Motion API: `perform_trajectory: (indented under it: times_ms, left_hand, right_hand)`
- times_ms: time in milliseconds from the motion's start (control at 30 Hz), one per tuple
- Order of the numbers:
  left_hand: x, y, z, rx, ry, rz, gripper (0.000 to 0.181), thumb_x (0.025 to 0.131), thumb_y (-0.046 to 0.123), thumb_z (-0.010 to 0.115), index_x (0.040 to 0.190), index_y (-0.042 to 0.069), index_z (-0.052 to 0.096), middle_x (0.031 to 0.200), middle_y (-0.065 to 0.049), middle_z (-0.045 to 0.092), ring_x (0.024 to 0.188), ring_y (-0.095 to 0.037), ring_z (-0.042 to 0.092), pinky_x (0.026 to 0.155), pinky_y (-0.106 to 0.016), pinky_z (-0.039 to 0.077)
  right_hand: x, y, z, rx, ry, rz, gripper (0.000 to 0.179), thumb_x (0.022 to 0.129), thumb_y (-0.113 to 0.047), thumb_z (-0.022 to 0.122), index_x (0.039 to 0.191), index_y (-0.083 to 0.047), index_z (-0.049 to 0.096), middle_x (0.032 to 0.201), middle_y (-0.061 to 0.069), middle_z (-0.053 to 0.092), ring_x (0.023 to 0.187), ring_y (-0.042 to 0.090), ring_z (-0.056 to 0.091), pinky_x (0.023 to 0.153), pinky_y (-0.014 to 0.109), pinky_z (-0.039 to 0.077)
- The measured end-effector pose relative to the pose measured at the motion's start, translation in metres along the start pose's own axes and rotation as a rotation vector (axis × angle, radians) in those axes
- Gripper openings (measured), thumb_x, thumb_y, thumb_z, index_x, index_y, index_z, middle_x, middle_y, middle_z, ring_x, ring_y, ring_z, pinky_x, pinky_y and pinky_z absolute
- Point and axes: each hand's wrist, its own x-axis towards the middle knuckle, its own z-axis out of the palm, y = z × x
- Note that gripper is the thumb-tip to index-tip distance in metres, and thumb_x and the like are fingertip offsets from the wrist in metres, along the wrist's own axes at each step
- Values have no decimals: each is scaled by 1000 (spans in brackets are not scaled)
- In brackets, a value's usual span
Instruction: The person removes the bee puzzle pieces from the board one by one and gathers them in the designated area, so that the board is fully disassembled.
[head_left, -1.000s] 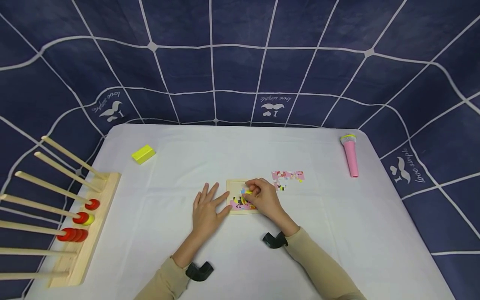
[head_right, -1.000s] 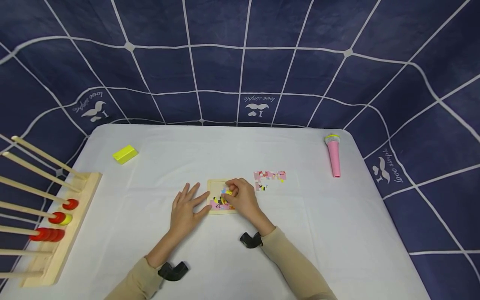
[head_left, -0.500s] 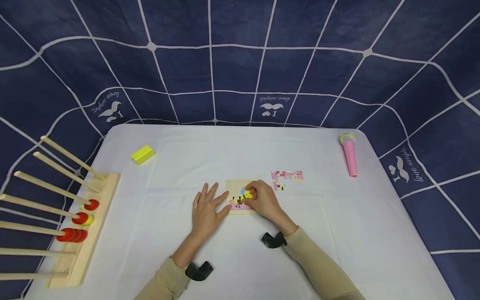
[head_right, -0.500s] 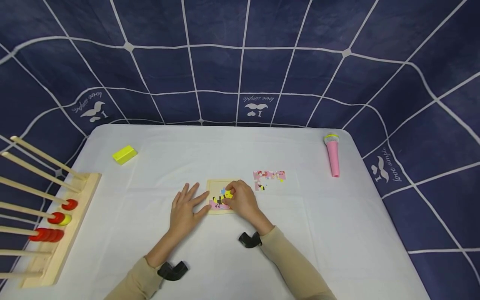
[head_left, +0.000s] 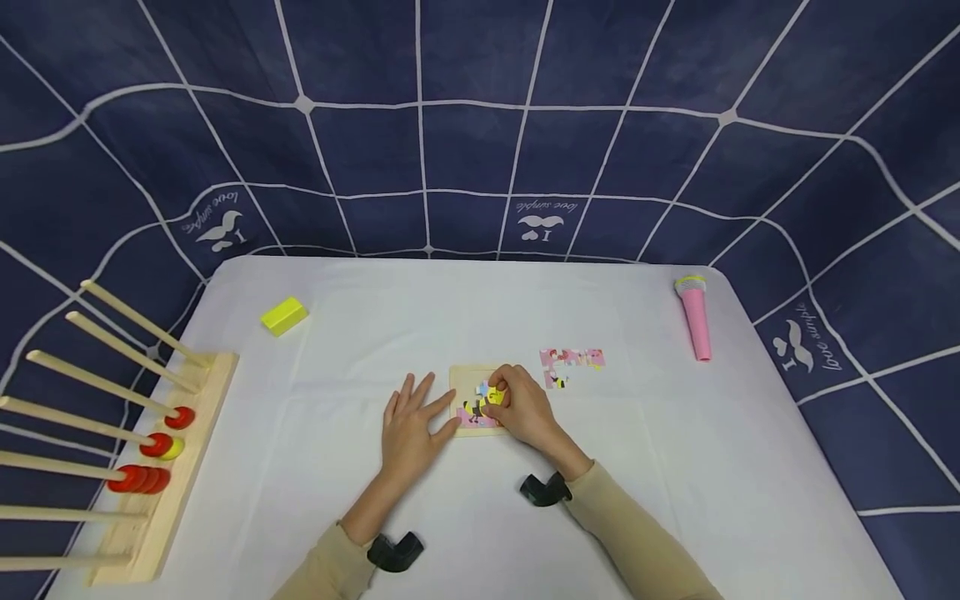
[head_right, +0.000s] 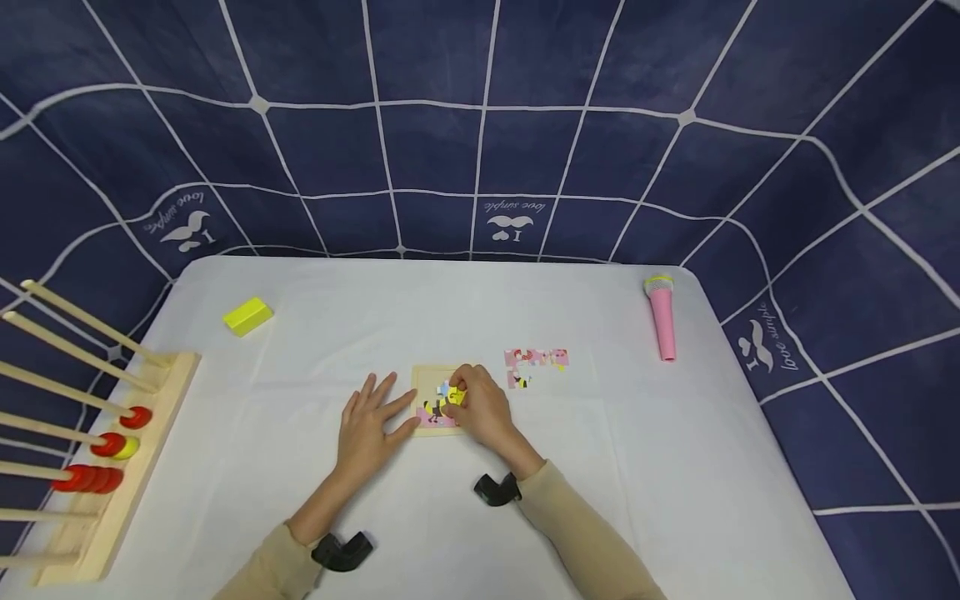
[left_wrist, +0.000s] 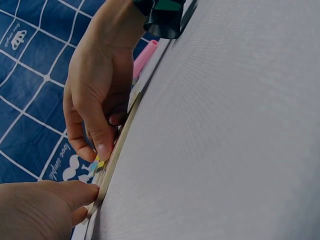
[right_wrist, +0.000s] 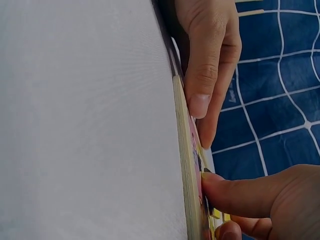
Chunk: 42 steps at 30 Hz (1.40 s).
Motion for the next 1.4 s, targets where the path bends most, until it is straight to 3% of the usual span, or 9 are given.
perform_trajectory:
  times_ms: [167,333,700,967,1233,1400]
  left_hand:
    - [0,1,2,-8,-5,-2,44,83,33,77,122,16,70,148,-16,48,145,-41,29,114,-60,22]
    - [-2,-1,2,7,-10,-4,43,83,34,76,122,16,70,148,-16,48,145,-41,29,113,-60,23]
    - [-6,-4,3,11,13,13,44,82,34,77,121,16,71,146,-17,50,143,-42,32,112,-61,24]
    - [-4,-2,1,-2,9,7,44,82,32,77,122,15,71,147,-17,49,144,-42,30,113,-61,23]
    - [-4,-2,0,7,-5,-3,44,83,34,76,122,16,70,148,-16,48,145,-41,29,114,-60,22]
    - [-3,-2,0,1,1,3,44,83,33,77,122,16,70,148,-16,48,145,-41,29,113,-60,22]
  right_hand:
    - [-3,2,0,73,47,-3,33,73,-4,84,94,-9,59,81,2,57,60,7,47,55,20,37]
    - [-4,6,2,136,39,-12,30,76,-3,81,95,-11,60,76,0,59,57,5,47,51,19,36]
    - [-5,3,4,218,32,27,24,79,-1,78,94,-11,63,73,-2,63,54,5,43,49,18,32]
    - [-3,-2,0,233,78,-3,23,79,-1,79,94,-10,64,74,1,64,56,6,42,50,18,31]
    - [1,-3,-14,503,27,112,24,82,7,71,103,-2,62,86,14,59,71,13,54,62,16,46]
    - [4,1,-29,565,29,150,24,85,7,68,107,3,61,89,19,60,69,14,58,60,20,50]
